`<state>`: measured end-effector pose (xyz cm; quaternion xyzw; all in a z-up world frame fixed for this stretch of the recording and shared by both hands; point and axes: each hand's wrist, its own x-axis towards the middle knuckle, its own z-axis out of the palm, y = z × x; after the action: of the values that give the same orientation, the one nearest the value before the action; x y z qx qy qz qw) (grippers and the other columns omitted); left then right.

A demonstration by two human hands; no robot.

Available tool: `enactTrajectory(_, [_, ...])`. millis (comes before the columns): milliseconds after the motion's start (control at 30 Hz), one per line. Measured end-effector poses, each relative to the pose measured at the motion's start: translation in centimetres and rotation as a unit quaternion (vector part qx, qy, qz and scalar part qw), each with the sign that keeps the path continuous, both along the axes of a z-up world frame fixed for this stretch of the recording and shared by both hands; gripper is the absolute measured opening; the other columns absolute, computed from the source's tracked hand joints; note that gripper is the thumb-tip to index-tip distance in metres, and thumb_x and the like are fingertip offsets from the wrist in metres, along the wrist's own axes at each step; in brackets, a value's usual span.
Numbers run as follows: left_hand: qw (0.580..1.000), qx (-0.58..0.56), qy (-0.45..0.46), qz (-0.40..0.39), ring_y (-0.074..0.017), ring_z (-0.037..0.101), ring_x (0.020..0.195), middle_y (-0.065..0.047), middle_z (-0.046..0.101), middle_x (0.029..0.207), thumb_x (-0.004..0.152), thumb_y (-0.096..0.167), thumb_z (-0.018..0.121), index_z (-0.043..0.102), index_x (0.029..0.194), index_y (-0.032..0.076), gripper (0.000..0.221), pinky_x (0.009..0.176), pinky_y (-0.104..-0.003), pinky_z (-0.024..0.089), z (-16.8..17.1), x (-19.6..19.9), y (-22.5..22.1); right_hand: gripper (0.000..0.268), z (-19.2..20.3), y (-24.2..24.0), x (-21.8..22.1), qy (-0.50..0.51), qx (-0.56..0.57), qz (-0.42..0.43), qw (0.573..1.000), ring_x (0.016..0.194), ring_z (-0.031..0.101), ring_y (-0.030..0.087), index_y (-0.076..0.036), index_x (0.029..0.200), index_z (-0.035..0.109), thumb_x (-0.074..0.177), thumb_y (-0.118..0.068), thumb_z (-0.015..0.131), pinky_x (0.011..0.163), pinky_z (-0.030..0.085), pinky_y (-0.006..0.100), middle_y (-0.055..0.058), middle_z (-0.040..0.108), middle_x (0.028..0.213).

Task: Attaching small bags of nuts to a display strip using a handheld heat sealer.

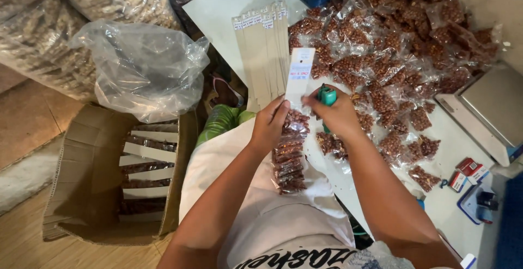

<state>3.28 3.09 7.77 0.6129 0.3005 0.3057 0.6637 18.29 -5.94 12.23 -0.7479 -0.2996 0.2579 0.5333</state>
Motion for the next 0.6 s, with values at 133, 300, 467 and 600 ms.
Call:
enactTrajectory(133, [0.998,0.058,0.029,-0.021,-0.0336,0.058,0.132,-0.015,0.063,0.141,0.108,0.031,0.052,0.061,0.143,0.013,0.041,0.118,-0.05,0.039,1.1,-0.9,-0.4,0.026,5.6,2.0,-2.3,0.11,0.088,-0.161,0.977,0.062,0.068,0.019,-0.011,0.095,0.069,0.088,-0.037,0.067,0.064,0.054,0.031,0.009,0.067,0.07])
enactTrajectory(300, [0.995,0.094,0.02,-0.03,-0.0386,0.053,0.134,-0.019,0.06,0.143,0.107,0.024,0.049,0.055,0.145,0.007,0.042,0.116,-0.053,0.04,2.9,-1.1,-1.3,0.052,5.5,5.2,-3.8,0.257,0.187,-0.208,0.925,0.076,0.058,0.021,-0.01,0.102,0.058,0.088,-0.06,0.059,0.078,0.048,0.033,0.007,0.06,0.088])
enactTrajectory(467, [0.984,0.156,0.071,-0.05,-0.0384,0.072,0.103,-0.015,0.077,0.112,0.105,0.03,0.043,0.049,0.151,0.034,0.047,0.096,-0.048,0.055,3.6,-1.7,-2.1,0.036,3.7,6.4,-3.8,0.421,0.361,-0.233,0.799,0.04,0.047,0.011,-0.021,0.056,0.049,0.081,-0.04,0.064,0.045,0.032,0.025,-0.001,0.048,0.049])
enactTrajectory(600, [0.981,0.159,0.099,-0.054,-0.0355,0.074,0.084,-0.02,0.075,0.08,0.105,0.027,0.042,0.054,0.149,0.03,0.046,0.085,-0.049,0.056,0.9,-1.2,-1.6,0.038,2.2,3.9,-1.7,0.392,0.258,-0.265,0.842,0.053,0.058,0.017,-0.018,0.069,0.064,0.073,-0.056,0.068,0.055,0.048,0.026,0.002,0.066,0.063])
